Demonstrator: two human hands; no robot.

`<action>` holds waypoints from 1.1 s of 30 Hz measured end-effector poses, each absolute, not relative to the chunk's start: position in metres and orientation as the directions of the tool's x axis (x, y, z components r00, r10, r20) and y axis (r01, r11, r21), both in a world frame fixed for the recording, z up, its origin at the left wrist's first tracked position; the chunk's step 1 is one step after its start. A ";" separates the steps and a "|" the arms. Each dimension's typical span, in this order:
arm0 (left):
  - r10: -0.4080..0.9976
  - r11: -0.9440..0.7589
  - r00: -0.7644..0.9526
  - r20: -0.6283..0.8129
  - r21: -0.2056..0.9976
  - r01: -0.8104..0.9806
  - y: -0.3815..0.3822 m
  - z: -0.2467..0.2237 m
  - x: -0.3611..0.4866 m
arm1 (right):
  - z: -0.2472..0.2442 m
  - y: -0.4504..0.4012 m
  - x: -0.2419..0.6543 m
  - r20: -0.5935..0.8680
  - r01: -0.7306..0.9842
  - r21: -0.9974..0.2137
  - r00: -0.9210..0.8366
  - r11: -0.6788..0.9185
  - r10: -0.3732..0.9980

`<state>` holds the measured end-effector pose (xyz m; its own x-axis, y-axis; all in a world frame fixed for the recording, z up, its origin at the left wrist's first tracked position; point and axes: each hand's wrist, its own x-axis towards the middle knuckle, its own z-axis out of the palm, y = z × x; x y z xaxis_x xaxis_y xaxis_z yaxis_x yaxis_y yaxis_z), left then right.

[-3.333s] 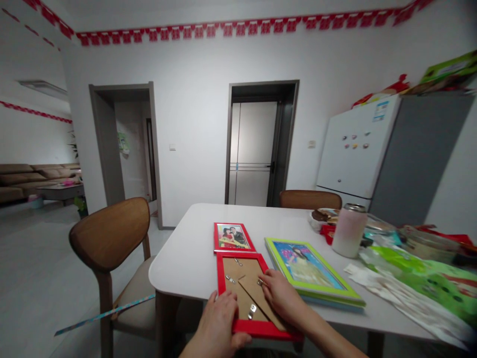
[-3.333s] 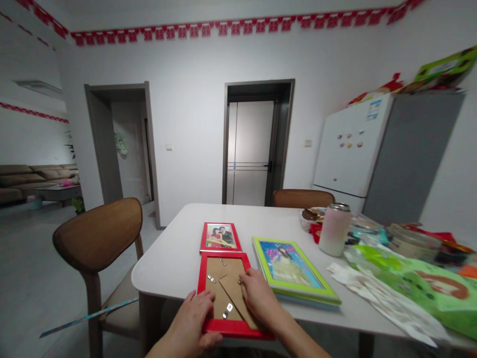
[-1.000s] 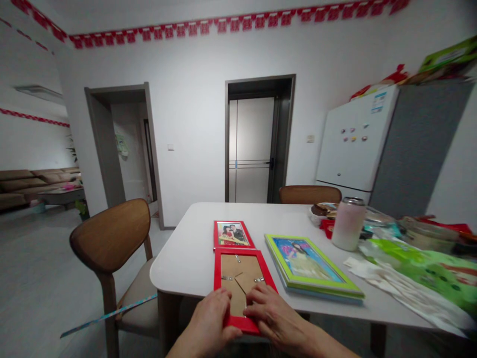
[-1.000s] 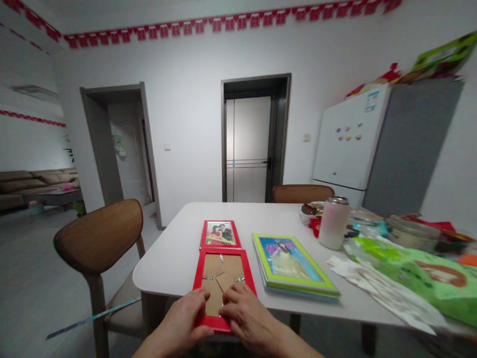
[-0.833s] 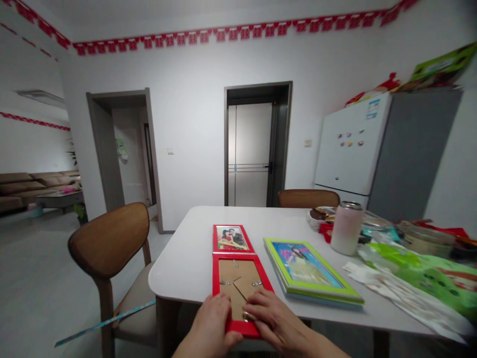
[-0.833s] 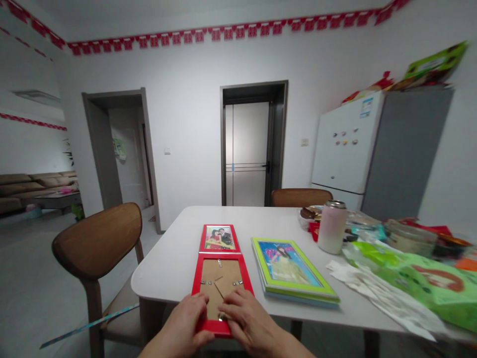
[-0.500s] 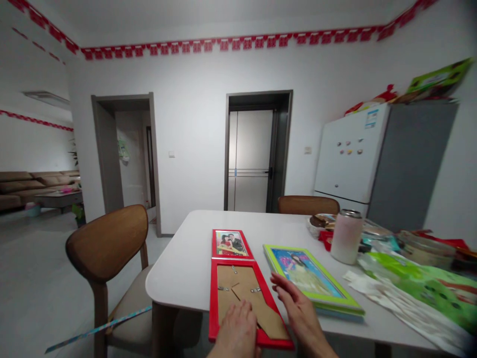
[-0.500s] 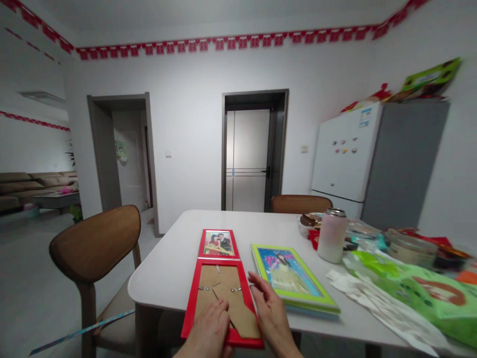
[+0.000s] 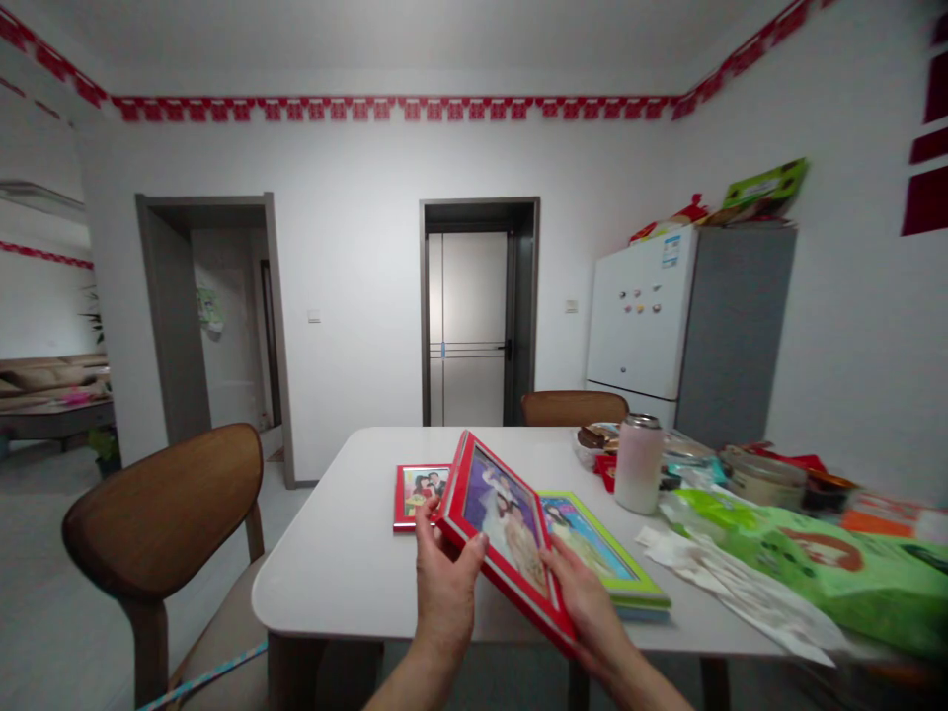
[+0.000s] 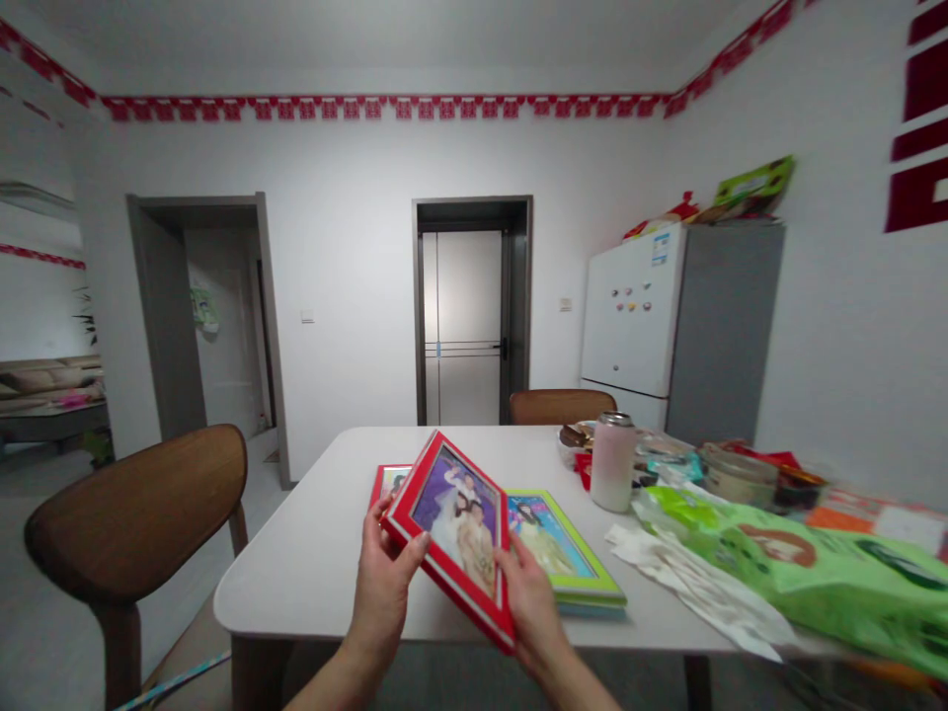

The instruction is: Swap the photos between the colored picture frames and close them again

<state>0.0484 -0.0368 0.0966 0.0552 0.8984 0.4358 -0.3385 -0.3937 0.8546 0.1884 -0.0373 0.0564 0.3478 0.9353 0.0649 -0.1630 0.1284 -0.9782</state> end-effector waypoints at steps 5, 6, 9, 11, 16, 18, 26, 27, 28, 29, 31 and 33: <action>0.899 -0.266 0.338 0.278 0.960 -0.083 -0.011 0.066 0.089 | 0.078 -0.010 0.305 0.137 0.458 -0.884 0.436 -0.088 0.890; 0.898 -0.266 0.353 0.263 0.963 -0.040 -0.009 0.058 0.099 | 0.079 -0.005 0.319 0.145 0.498 -0.861 0.432 -0.102 0.890; 0.902 -0.286 0.354 0.248 0.957 0.057 -0.005 0.041 0.123 | 0.071 0.006 0.341 0.159 0.562 -0.819 0.420 -0.118 0.893; 0.909 -0.301 0.341 0.239 0.943 0.142 -0.002 0.035 0.130 | 0.061 0.010 0.347 0.175 0.609 -0.783 0.411 -0.127 0.895; 0.914 -0.328 0.348 0.210 0.886 0.327 0.007 0.034 0.130 | 0.044 0.011 0.357 0.197 0.718 -0.678 0.384 -0.158 0.902; 0.910 -0.343 0.358 0.208 0.864 0.370 0.009 0.036 0.124 | 0.048 0.010 0.356 0.215 0.761 -0.622 0.390 -0.182 0.895; 0.942 -0.333 0.236 0.239 0.748 0.574 0.024 0.034 0.053 | 0.058 0.040 0.232 0.385 0.909 -0.403 0.065 0.104 0.921; 0.945 -0.327 0.219 0.243 0.730 0.601 0.027 0.032 0.042 | 0.052 0.048 0.208 0.371 0.907 -0.385 -0.020 0.174 0.928; 0.947 -0.320 0.207 0.245 0.711 0.626 0.030 0.030 0.033 | 0.046 0.056 0.187 0.354 0.903 -0.372 -0.077 0.216 0.932; 0.949 -0.315 0.199 0.245 0.693 0.648 0.032 0.028 0.024 | 0.040 0.063 0.169 0.341 0.901 -0.361 -0.111 0.239 0.933; 0.950 -0.310 0.195 0.245 0.660 0.685 0.036 0.025 0.010 | 0.030 0.077 0.144 0.319 0.907 -0.347 -0.125 0.239 0.939; 0.948 -0.315 0.200 0.247 0.632 0.708 0.038 0.021 0.000 | 0.023 0.086 0.133 0.304 0.919 -0.335 -0.103 0.208 0.947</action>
<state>0.0000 0.0376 0.0209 0.2003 0.9480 0.2474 0.7080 -0.3145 0.6323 0.1331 0.0861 0.0227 -0.1031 0.9471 0.3038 0.9189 0.2076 -0.3354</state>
